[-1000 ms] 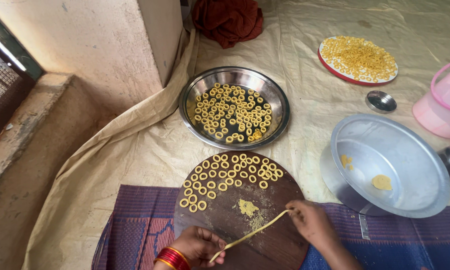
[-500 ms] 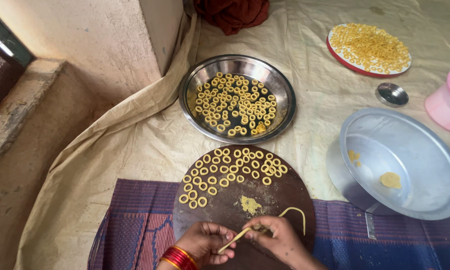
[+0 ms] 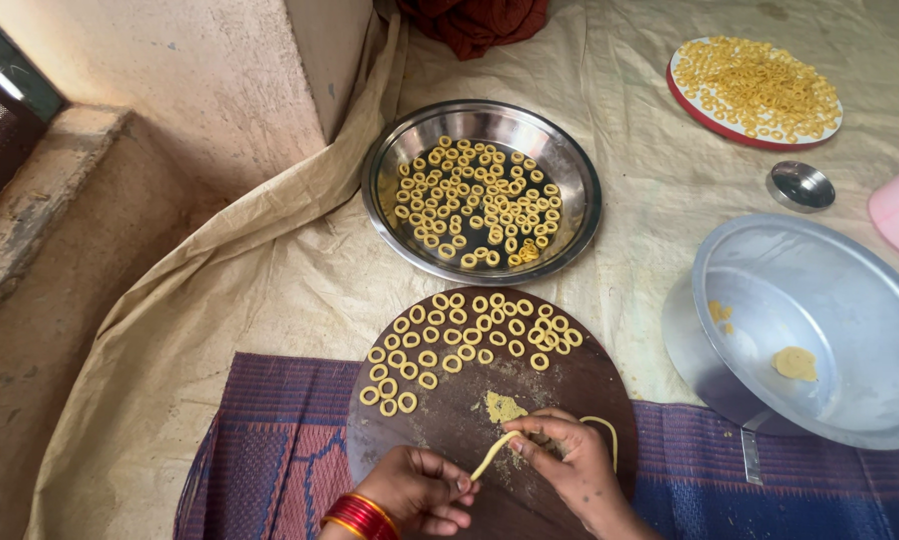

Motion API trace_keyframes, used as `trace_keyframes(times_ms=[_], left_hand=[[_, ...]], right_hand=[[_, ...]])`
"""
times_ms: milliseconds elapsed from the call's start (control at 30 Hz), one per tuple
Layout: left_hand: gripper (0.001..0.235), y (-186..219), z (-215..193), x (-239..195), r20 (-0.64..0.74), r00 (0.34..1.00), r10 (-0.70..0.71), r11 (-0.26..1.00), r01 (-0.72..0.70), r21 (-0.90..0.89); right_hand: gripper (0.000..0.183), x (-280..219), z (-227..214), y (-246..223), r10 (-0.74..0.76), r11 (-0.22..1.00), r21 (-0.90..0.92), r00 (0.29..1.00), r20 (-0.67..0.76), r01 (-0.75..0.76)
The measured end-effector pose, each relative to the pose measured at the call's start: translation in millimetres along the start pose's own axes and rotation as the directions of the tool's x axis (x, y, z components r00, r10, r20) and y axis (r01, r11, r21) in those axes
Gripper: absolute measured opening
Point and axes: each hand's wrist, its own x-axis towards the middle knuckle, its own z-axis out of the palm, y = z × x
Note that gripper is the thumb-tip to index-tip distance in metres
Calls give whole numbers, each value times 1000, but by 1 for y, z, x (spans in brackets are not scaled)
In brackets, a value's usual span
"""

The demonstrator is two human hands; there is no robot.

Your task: The person rolls a small piece of dough into a thin rope on a wooden board, then pinches off small segments and joins the ends to form rings. The finished rings are placed on the board and in a nearby metal bowl.

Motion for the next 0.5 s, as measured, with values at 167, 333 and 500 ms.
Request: trace_keyframes(times_ms=[167,333,500], left_hand=[[16,-1,-3,3,65,995,80,997,-81,14],[17,-9,-3,12,15,967,255,967,-254,-15],[21,-14,-1,21,-101,918,383,919,-390,-57]], right_hand=[[20,-1,5,5,95,995,24,995,-38,-94],[20,-7,9,-5,80,987,-145,995,67,-69],[23,-12,12,-25,39,993,-116,988,151,-21]])
